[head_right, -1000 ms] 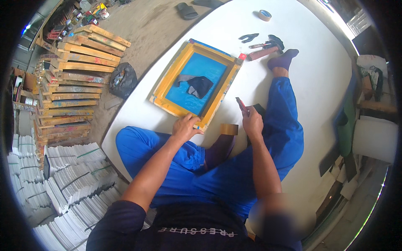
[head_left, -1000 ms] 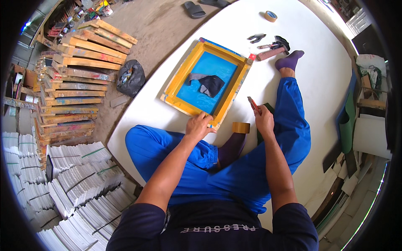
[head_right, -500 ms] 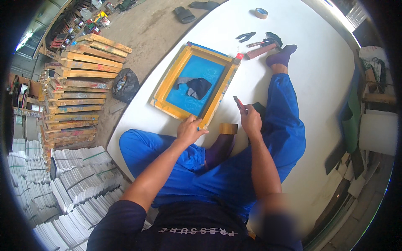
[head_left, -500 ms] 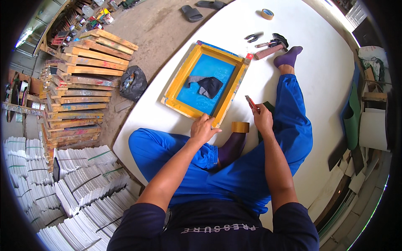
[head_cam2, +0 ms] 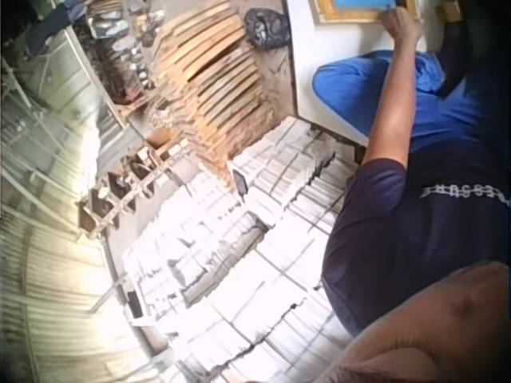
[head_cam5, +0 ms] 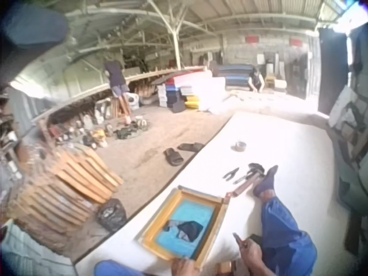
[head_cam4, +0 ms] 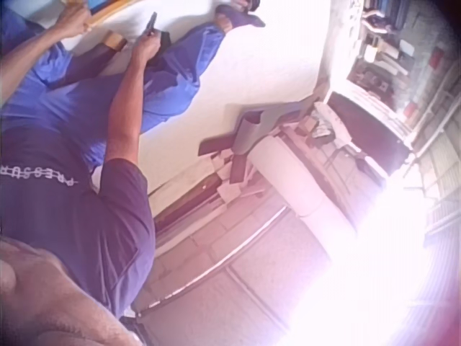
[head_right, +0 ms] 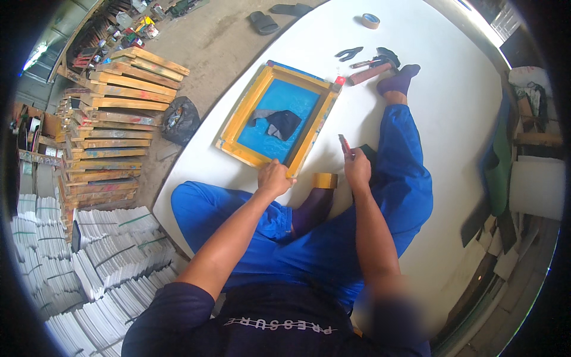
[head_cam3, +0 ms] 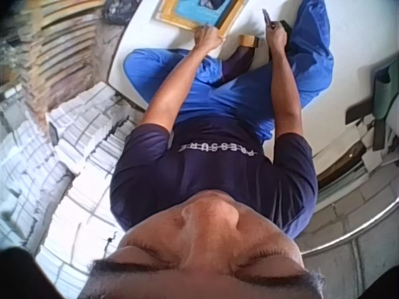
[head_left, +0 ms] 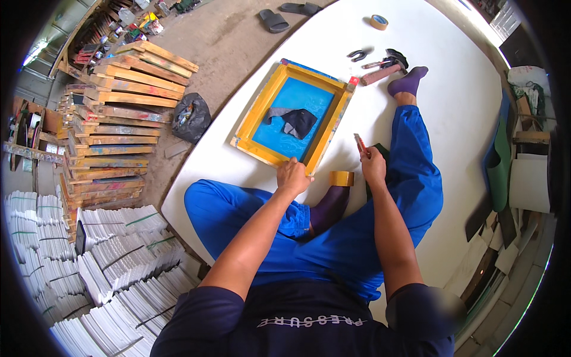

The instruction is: The person sits on the floor and wipes a blue screen-printing frame with a cloth, then applies yellow tape around the frame edges. The person repeatedly wipes the frame surface and secures the tape along the sides.

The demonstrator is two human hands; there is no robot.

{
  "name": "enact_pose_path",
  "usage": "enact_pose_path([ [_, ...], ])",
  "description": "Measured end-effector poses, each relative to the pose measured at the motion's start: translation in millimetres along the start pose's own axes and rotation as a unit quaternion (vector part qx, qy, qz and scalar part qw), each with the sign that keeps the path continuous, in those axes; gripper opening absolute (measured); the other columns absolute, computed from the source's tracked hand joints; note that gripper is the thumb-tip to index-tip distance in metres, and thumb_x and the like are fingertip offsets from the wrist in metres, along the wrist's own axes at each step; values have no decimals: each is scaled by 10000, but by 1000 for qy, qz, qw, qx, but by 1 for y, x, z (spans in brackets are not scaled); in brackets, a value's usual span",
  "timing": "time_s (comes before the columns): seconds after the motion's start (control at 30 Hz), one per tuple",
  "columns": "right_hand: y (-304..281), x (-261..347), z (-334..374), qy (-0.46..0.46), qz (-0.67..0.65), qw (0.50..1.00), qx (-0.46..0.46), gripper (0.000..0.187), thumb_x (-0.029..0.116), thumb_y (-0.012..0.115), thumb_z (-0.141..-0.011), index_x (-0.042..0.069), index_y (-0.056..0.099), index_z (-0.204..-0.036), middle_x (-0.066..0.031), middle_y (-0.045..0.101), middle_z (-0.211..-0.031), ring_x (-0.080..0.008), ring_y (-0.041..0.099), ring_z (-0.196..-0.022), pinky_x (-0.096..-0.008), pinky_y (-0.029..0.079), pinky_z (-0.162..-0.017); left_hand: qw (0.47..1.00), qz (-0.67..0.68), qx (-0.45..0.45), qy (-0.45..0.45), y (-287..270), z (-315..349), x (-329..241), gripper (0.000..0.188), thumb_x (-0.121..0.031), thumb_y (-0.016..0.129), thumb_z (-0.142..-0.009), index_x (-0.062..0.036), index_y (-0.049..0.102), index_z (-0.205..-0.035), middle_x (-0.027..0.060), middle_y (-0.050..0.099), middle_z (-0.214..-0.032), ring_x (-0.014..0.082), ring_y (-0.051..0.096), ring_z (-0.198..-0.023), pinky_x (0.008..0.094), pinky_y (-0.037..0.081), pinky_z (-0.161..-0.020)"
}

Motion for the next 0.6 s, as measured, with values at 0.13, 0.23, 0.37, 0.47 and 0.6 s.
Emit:
enact_pose_path([
  [0.13, 4, -27, -17, 45, -20, 998, -49, 261, 242, 729, -940, 28, 744, -1088, -180, 762, -947, -366, 739, -911, -442, 556, -812, 998, 54, -41, 13, 3, 7, 8, 424, -432, 862, -814, -55, 803, -999, 139, 656, -1207, 329, 636, -1141, 459, 516, -996],
  [0.23, 1, -32, -36, 47, -5, 996, -79, 302, 260, 736, -927, 29, 752, -1121, -194, 762, -977, -380, 738, -955, -456, 555, -847, 999, 16, -11, 28, -1, -4, 8, 457, -461, 875, -791, -74, 809, -1025, 131, 635, -1227, 330, 625, -1161, 458, 514, -997],
  [0.37, -9, -30, -55, 64, 66, 992, -82, 312, 233, 719, -928, 59, 740, -1186, -209, 730, -1135, -423, 673, -1117, -499, 527, -965, 1000, 2, 16, 23, -15, -2, 7, 494, -489, 894, -757, -124, 825, -1083, 140, 617, -1212, 335, 607, -1192, 446, 503, -1023],
  [0.47, -12, -1, -55, 7, 114, 986, -118, 341, 231, 748, -905, 101, 725, -1219, -194, 689, -1198, -429, 610, -1183, -504, 506, -1017, 998, 5, -3, 55, -13, 1, 12, 466, -497, 888, -764, -140, 832, -1059, 128, 594, -1190, 337, 586, -1185, 453, 493, -1030],
  [0.6, 15, 69, -48, -210, 133, 962, -112, 298, 211, 795, -873, 102, 745, -1146, -139, 719, -1136, -371, 635, -1121, -467, 519, -964, 997, 33, -3, 76, -11, -1, 12, 489, -521, 879, -764, -122, 822, -1041, 122, 576, -1169, 346, 572, -1161, 466, 490, -1026],
])
Point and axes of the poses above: each hand's wrist, its own z-axis away from the middle knuckle, its own y-axis out of the palm, x = y × z, the point moved 8 cm from there along -z, towards the middle knuckle
